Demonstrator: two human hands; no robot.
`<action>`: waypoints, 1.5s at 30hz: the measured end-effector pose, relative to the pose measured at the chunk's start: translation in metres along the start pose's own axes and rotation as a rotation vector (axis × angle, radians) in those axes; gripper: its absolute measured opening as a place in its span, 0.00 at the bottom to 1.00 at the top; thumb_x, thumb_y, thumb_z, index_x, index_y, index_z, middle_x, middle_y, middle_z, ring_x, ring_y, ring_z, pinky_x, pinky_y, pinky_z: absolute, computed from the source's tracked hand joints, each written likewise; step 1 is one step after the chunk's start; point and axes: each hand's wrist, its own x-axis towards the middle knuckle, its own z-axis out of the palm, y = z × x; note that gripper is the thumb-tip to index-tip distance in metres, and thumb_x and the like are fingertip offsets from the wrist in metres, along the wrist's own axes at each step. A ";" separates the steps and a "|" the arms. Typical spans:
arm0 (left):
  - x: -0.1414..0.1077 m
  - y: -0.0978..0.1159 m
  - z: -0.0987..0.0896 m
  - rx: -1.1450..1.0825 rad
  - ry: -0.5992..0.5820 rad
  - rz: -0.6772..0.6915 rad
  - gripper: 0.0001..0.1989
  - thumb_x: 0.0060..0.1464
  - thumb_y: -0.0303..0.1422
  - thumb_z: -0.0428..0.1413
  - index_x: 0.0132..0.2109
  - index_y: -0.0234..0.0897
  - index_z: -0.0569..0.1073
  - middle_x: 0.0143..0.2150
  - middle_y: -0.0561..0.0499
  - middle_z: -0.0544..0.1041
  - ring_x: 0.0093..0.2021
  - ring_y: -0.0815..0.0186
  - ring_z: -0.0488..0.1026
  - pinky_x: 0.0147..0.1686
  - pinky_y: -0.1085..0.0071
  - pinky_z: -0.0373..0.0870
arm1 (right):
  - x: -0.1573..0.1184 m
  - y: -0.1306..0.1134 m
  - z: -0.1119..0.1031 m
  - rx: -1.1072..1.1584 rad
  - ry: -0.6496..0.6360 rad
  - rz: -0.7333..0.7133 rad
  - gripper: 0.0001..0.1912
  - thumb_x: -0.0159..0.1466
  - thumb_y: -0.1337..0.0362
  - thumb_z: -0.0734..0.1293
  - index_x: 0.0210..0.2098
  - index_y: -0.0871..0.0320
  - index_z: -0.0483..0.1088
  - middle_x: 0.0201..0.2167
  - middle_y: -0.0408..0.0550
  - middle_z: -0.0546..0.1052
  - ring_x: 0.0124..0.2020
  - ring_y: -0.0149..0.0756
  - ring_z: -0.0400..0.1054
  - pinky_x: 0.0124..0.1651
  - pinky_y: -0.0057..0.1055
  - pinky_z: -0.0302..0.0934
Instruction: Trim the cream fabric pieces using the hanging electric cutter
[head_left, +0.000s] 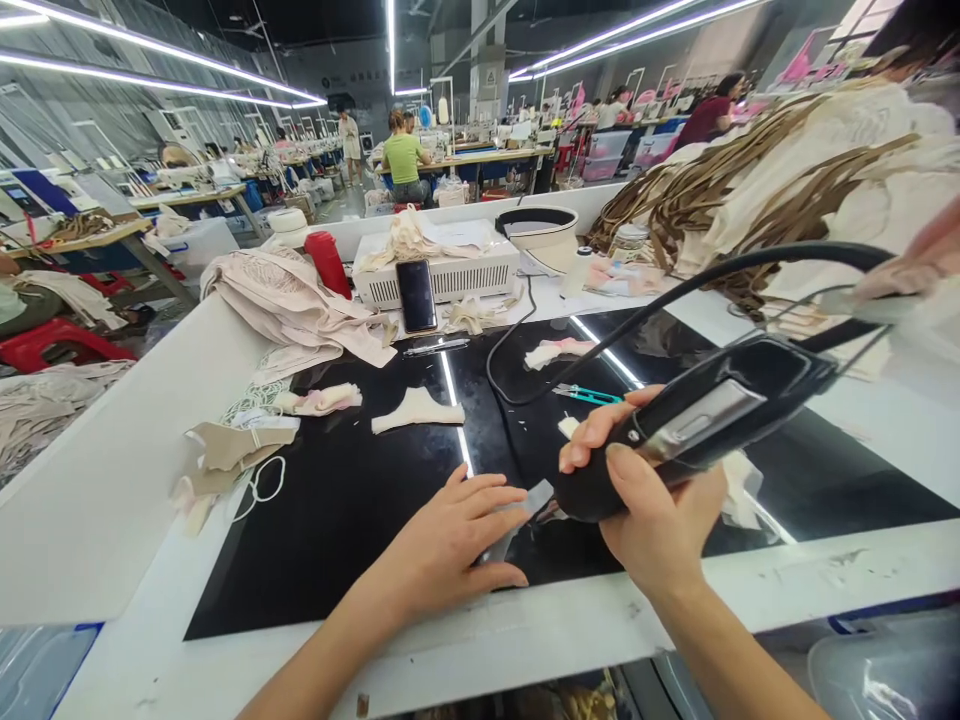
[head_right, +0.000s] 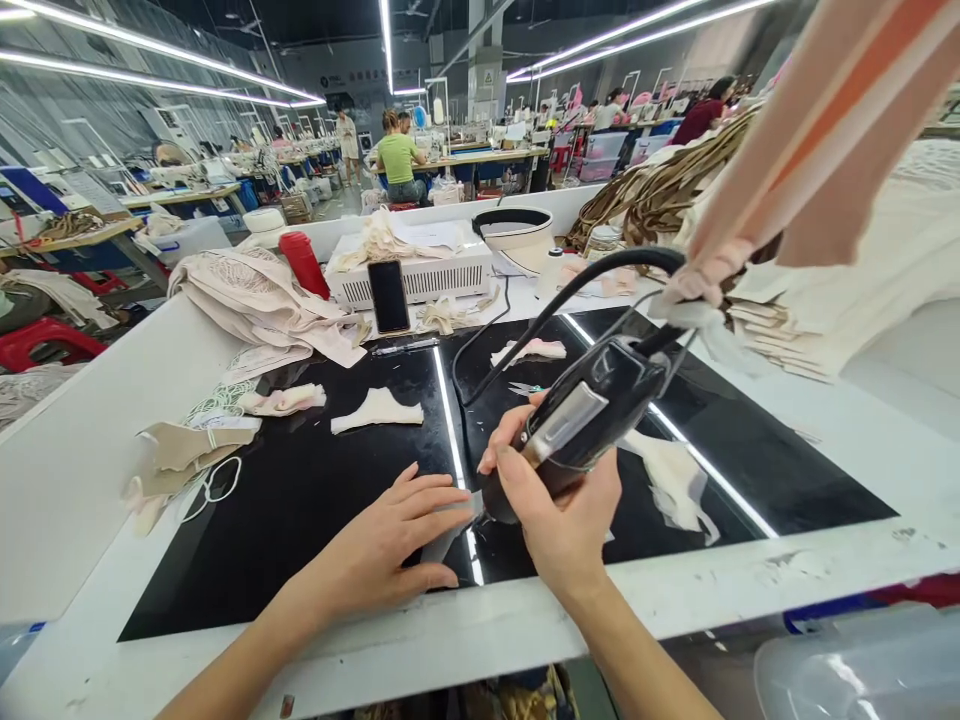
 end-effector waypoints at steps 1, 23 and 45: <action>0.002 0.000 0.004 0.015 -0.017 -0.002 0.30 0.63 0.45 0.61 0.68 0.44 0.65 0.69 0.47 0.69 0.72 0.53 0.60 0.72 0.40 0.47 | 0.000 0.001 -0.001 -0.002 -0.001 -0.001 0.17 0.64 0.63 0.75 0.50 0.50 0.69 0.33 0.39 0.75 0.28 0.33 0.71 0.33 0.34 0.69; 0.004 0.001 0.013 0.092 -0.040 -0.061 0.31 0.66 0.44 0.59 0.71 0.44 0.61 0.70 0.47 0.68 0.73 0.52 0.59 0.72 0.42 0.49 | -0.004 0.011 0.002 -0.037 0.064 0.056 0.19 0.63 0.59 0.76 0.49 0.49 0.66 0.32 0.38 0.75 0.26 0.32 0.71 0.31 0.33 0.70; 0.003 0.002 0.010 0.089 -0.068 -0.052 0.30 0.67 0.43 0.58 0.70 0.44 0.61 0.71 0.48 0.66 0.73 0.52 0.59 0.71 0.39 0.51 | 0.010 0.016 -0.012 -0.086 0.073 -0.034 0.16 0.65 0.61 0.74 0.49 0.49 0.67 0.33 0.39 0.75 0.27 0.33 0.71 0.34 0.35 0.69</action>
